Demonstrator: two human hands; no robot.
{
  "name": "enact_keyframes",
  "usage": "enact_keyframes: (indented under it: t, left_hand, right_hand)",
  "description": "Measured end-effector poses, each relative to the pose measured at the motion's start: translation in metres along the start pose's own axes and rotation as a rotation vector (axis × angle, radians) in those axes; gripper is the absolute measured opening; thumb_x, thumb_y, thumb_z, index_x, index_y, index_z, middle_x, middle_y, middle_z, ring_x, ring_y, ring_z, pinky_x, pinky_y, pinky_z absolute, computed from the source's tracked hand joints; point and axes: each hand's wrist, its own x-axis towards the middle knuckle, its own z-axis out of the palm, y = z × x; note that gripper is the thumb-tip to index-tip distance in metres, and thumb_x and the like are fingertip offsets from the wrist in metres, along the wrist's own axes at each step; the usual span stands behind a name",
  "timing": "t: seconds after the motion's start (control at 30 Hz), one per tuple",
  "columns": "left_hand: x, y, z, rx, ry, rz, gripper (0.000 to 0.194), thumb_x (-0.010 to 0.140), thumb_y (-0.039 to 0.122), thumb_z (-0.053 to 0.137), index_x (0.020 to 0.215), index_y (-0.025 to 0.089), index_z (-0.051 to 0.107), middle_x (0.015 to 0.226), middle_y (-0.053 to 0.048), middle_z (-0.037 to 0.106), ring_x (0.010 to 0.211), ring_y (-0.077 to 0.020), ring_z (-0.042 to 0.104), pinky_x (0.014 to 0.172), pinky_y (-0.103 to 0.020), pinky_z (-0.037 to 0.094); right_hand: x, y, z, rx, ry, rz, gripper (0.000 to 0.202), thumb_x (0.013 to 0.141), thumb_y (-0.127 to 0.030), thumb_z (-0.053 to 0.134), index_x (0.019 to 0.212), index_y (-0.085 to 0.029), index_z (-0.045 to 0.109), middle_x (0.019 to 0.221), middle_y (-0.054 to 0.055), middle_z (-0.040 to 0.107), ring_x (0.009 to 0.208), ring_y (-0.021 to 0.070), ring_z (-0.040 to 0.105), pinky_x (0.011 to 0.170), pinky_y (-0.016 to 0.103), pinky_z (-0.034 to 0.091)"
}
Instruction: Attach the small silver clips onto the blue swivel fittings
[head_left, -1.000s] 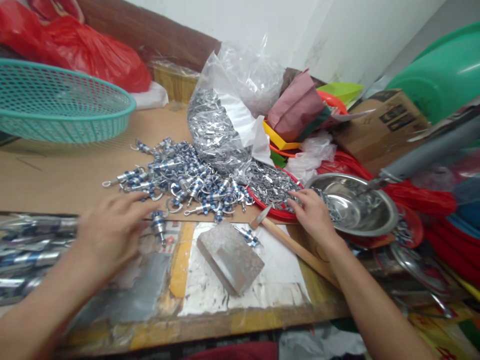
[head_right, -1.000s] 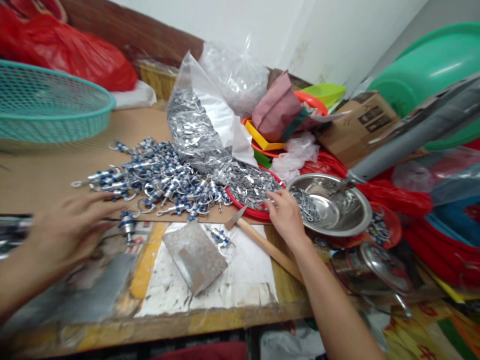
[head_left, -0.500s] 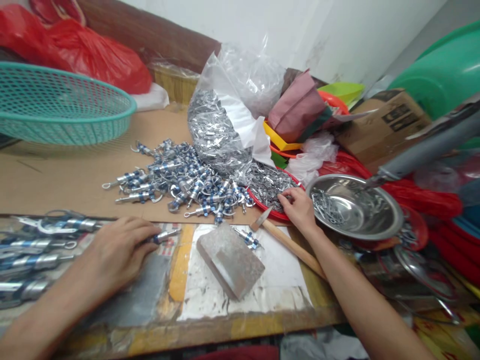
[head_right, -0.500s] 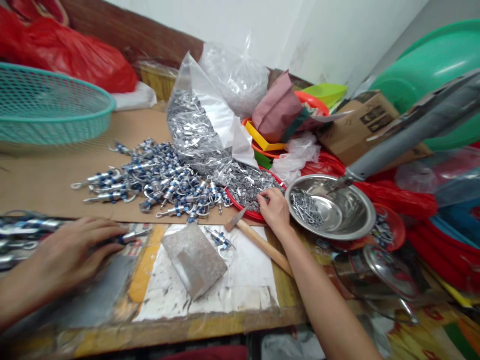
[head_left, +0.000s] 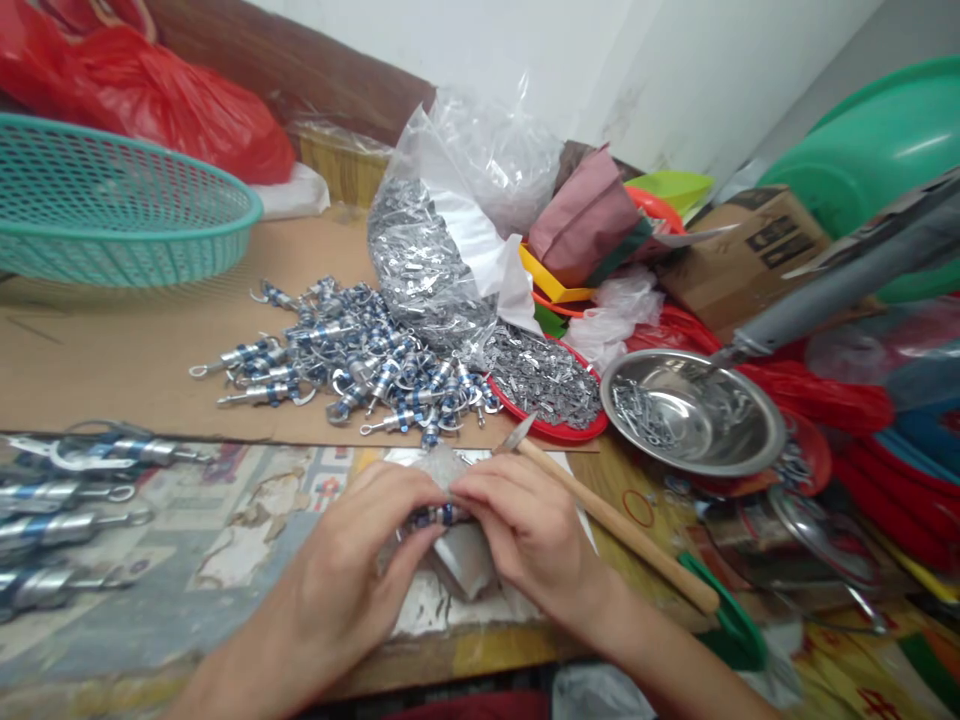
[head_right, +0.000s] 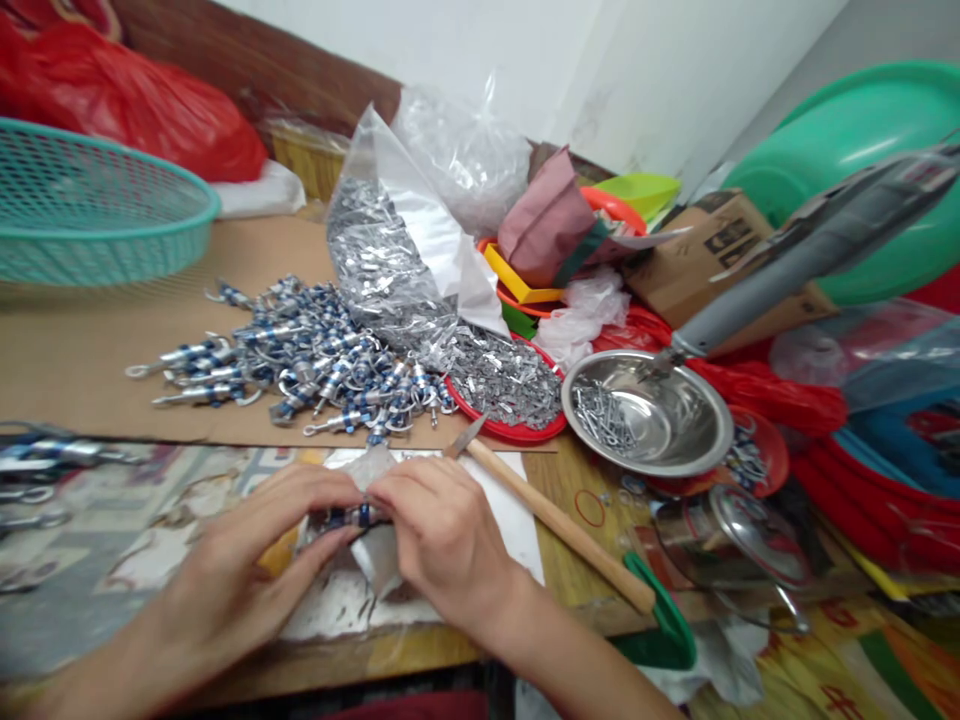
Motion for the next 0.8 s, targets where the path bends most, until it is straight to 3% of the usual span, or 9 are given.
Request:
enact_keyframes:
  t: [0.17,0.37,0.5,0.57,0.67,0.73,0.8]
  left_hand:
    - [-0.007,-0.009,0.006,-0.114,0.1,-0.219,0.055,0.077,0.019,0.065,0.126,0.025,0.042,0.089,0.001,0.072,0.084,-0.0147,0.068,0.084,-0.026,0.049]
    - [-0.006,-0.004,0.005,-0.095,0.152,-0.214,0.055,0.075,0.021,0.066,0.126,0.019,0.046,0.093,-0.002,0.076,0.086,-0.0148,0.07,0.087,-0.024,0.05]
    - [-0.003,-0.003,0.006,-0.076,0.173,-0.16,0.05,0.073,0.014,0.063,0.122,0.014,0.051,0.088,-0.005,0.077,0.081,-0.0144,0.071,0.082,-0.022,0.052]
    - [-0.002,-0.002,0.004,-0.061,0.205,-0.142,0.046,0.071,0.01,0.062,0.116,0.013,0.057,0.085,-0.005,0.077,0.075,-0.0145,0.072,0.075,-0.021,0.055]
    - [0.001,0.001,0.0,-0.066,0.258,-0.098,0.023,0.067,0.012,0.067,0.09,0.017,0.069,0.077,-0.003,0.078,0.067,-0.015,0.072,0.068,-0.02,0.057]
    - [0.001,0.002,-0.002,-0.086,0.28,-0.068,0.009,0.067,0.015,0.069,0.074,0.019,0.072,0.072,-0.002,0.078,0.065,-0.0146,0.072,0.067,-0.02,0.057]
    - [0.001,0.003,-0.003,-0.103,0.289,-0.052,0.006,0.068,0.016,0.069,0.07,0.019,0.073,0.072,-0.003,0.079,0.066,-0.0143,0.073,0.068,-0.019,0.057]
  right_hand:
    - [-0.002,-0.002,0.001,0.028,-0.06,0.035,0.016,0.084,-0.006,0.052,0.085,-0.01,0.067,0.077,0.009,0.067,0.072,0.017,0.061,0.064,0.027,0.048]
    - [0.005,-0.01,-0.002,-0.006,-0.021,-0.05,0.015,0.085,-0.008,0.052,0.088,-0.013,0.066,0.079,0.007,0.067,0.074,0.0169,0.059,0.066,0.029,0.045]
    - [0.005,-0.014,0.003,0.021,-0.062,-0.06,0.012,0.085,-0.01,0.054,0.082,-0.014,0.065,0.08,0.006,0.066,0.075,0.0167,0.058,0.068,0.029,0.044]
    - [0.005,-0.015,0.004,0.028,-0.115,-0.041,0.013,0.085,-0.011,0.053,0.077,-0.014,0.064,0.079,0.006,0.065,0.075,0.0168,0.058,0.068,0.029,0.043]
    - [0.005,-0.016,0.002,0.046,-0.178,0.007,0.015,0.085,-0.01,0.052,0.076,-0.013,0.063,0.076,0.006,0.062,0.074,0.0164,0.056,0.067,0.028,0.042]
    - [0.005,-0.017,0.0,0.079,-0.194,0.039,0.014,0.086,-0.011,0.052,0.078,-0.013,0.064,0.074,0.005,0.061,0.074,0.016,0.056,0.066,0.027,0.042]
    - [0.004,-0.016,-0.001,0.121,-0.194,0.062,0.014,0.087,-0.012,0.052,0.082,-0.013,0.065,0.075,0.005,0.061,0.075,0.0156,0.056,0.067,0.027,0.043]
